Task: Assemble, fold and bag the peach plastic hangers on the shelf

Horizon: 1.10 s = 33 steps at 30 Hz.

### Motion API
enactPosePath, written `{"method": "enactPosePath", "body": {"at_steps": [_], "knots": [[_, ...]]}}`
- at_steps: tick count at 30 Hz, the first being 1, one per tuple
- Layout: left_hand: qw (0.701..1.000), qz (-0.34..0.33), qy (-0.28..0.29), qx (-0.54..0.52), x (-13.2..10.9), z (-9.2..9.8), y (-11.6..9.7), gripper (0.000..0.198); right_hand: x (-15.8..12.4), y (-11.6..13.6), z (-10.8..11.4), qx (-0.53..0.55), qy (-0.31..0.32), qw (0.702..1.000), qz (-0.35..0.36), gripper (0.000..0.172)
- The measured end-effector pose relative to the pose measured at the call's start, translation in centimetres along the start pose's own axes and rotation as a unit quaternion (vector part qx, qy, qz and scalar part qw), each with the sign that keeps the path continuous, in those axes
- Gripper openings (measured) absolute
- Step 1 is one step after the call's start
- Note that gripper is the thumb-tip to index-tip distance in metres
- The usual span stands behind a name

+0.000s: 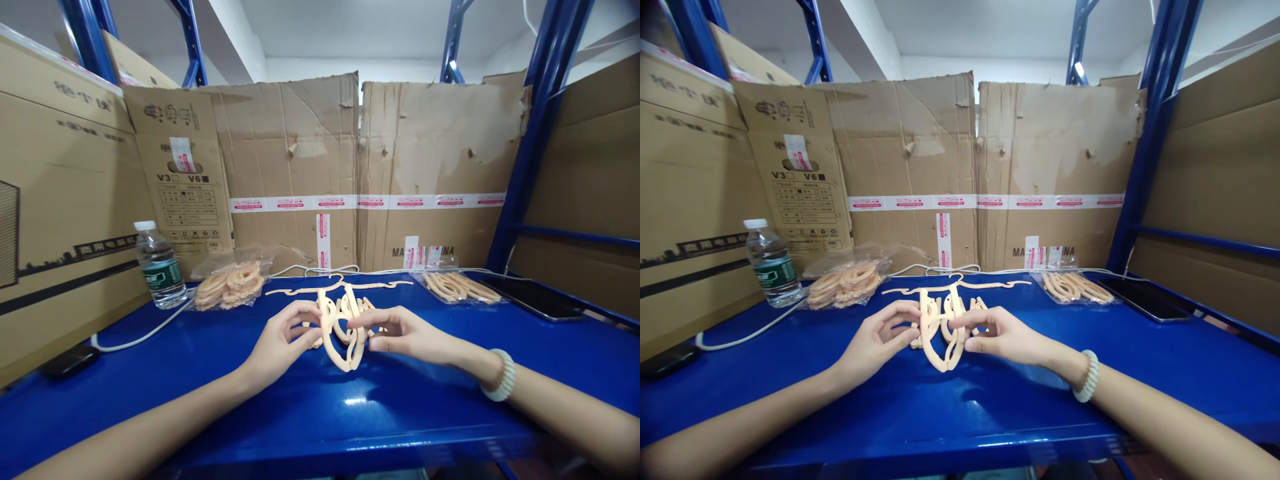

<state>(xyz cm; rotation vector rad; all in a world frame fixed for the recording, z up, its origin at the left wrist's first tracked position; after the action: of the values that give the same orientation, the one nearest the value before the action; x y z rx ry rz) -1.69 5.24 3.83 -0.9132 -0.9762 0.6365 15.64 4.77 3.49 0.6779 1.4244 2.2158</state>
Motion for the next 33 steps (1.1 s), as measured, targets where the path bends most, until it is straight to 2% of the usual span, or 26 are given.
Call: {"method": "enactPosePath", "body": {"at_steps": [3,7,14,21,27,30,33], "knots": [[0.999,-0.014,0.051,0.008,-0.2,-1.0,-0.6,0.026,0.0,-0.1,-0.1,0.013,-0.001,1.0,-0.003,0.047],[0.994,0.01,0.107,-0.011,-0.4,-2.0,-0.4,0.04,-0.1,0.1,-0.1,-0.018,-0.002,1.0,0.004,0.044],[0.995,0.025,0.094,-0.03,-0.3,-1.5,0.1,0.046,-0.3,0.4,0.7,-0.045,-0.028,0.998,0.027,0.04],[0.986,0.022,0.166,0.009,-0.9,-2.6,0.1,0.055,-0.2,0.9,-0.1,-0.066,0.007,0.998,0.006,0.037],[0.976,-0.001,0.202,0.081,-1.2,-3.0,-0.3,0.062,-0.3,0.3,-0.1,-0.008,0.024,1.0,-0.01,0.04],[0.977,-0.002,0.194,0.086,-1.1,-2.7,-0.3,0.062,-0.4,-0.5,0.9,0.041,0.006,0.999,-0.022,0.04],[0.981,-0.009,0.174,0.082,-1.0,-2.2,-0.4,0.058,-0.7,-1.1,3.2,0.068,-0.049,0.996,-0.037,0.037]]}}
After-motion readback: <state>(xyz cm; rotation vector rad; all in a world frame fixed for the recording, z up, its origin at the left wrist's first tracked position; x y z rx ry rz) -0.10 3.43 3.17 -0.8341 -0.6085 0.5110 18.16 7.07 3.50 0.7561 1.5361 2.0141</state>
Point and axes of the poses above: each hand's wrist, its own x-axis towards the middle knuckle, its own z-axis out of the back of the hand, y = z × x, the point moved 8 cm from there along x, towards the middle knuckle, and after that the axes turned 7 degrees about y, right-handed, at the moved point
